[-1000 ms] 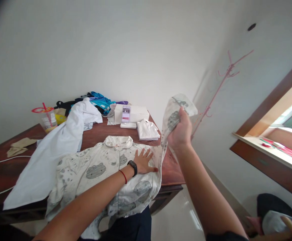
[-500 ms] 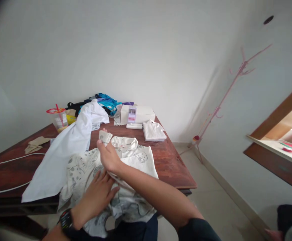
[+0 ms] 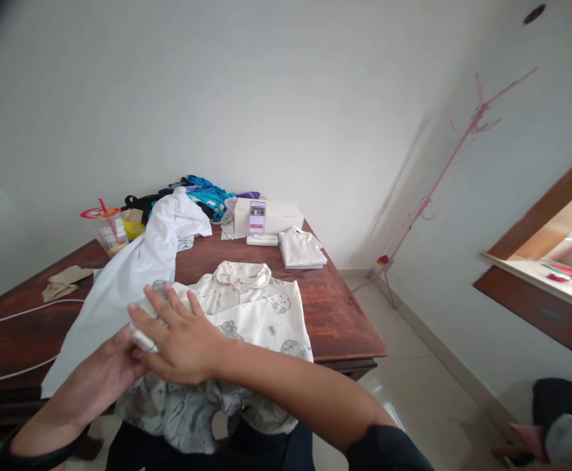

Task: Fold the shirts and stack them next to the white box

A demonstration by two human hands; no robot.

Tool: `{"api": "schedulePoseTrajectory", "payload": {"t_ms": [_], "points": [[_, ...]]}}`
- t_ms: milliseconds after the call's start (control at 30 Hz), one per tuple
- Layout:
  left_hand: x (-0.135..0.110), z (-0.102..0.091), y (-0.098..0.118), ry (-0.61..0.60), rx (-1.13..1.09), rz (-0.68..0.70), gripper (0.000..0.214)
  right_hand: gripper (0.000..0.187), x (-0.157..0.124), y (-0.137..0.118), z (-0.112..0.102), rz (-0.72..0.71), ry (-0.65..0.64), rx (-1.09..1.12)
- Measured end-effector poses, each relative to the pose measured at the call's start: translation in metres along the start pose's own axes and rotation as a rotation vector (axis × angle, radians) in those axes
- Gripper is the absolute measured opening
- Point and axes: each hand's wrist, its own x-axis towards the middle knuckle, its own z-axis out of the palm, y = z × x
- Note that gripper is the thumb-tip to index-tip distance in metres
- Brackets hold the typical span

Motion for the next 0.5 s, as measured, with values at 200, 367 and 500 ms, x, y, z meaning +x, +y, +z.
{"api": "schedulePoseTrajectory", "payload": {"t_ms": [200,367,500], "points": [[-0.001,0.030,0.003,0.111,0.008,0.041,0.061,0.102,-0.028,-0.022,0.010,0.082,0.094,-0.104],[-0.012,0.051,0.030,0.053,-0.327,-0.054,0.048,0.089,-0.103,-0.042,0.062,-0.130,0.174,-0.160],[-0.034,0.074,0.057,-0.060,-0.549,0.065,0.057,0.070,-0.119,-0.023,0.088,-0.070,0.102,-0.187]]}}
